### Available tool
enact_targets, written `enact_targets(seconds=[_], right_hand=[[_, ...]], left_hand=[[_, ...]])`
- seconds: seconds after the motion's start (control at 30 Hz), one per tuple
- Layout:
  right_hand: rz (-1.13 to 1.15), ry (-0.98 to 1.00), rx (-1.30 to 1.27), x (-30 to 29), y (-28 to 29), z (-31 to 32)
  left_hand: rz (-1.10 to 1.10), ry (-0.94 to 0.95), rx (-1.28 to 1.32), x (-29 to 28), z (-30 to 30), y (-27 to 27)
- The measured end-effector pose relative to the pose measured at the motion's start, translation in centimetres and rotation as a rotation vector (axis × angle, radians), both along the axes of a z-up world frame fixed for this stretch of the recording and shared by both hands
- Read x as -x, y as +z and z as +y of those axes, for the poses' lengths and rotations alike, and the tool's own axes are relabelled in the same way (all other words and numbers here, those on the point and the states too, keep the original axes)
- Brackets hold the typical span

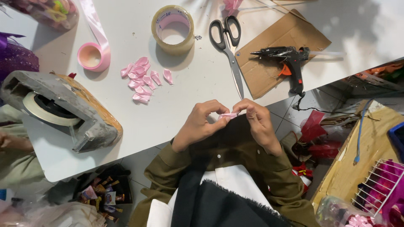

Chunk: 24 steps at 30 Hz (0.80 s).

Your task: The person folds pink ribbon pieces into petal shapes and uses a hot glue gun to attach them to a wooden stick, forming a flower. They repeatedly apply glue and wrap the ribbon around the stick to build the flower structure.

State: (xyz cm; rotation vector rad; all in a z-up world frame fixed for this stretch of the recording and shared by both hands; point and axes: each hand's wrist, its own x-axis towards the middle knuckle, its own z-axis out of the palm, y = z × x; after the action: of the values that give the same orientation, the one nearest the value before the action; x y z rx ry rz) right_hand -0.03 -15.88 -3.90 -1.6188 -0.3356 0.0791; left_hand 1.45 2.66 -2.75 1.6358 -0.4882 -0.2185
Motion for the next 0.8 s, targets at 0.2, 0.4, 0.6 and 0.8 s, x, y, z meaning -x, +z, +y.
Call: enact_targets(seconds=[0.2, 0.4, 0.6, 0.8], right_hand=[[-0.034, 0.016, 0.096, 0.2, 0.9, 0.1], [0.059, -0.171, 0.052, 0.3, 0.2, 0.1], [0.19, -0.416, -0.037, 0.7, 0.6, 1.1], [0.211, -0.512, -0.111, 1.1, -0.4, 2.4]], left_hand=[[0.032, -0.017, -0.023, -0.1, 0.5, 0.8], [0.139, 0.033, 0.054, 0.1, 0.7, 1.0], [0.272, 0.261, 0.075, 1.2, 0.2, 0.2], [0.274, 0.379, 0.176, 2.1, -2.2, -0.8]])
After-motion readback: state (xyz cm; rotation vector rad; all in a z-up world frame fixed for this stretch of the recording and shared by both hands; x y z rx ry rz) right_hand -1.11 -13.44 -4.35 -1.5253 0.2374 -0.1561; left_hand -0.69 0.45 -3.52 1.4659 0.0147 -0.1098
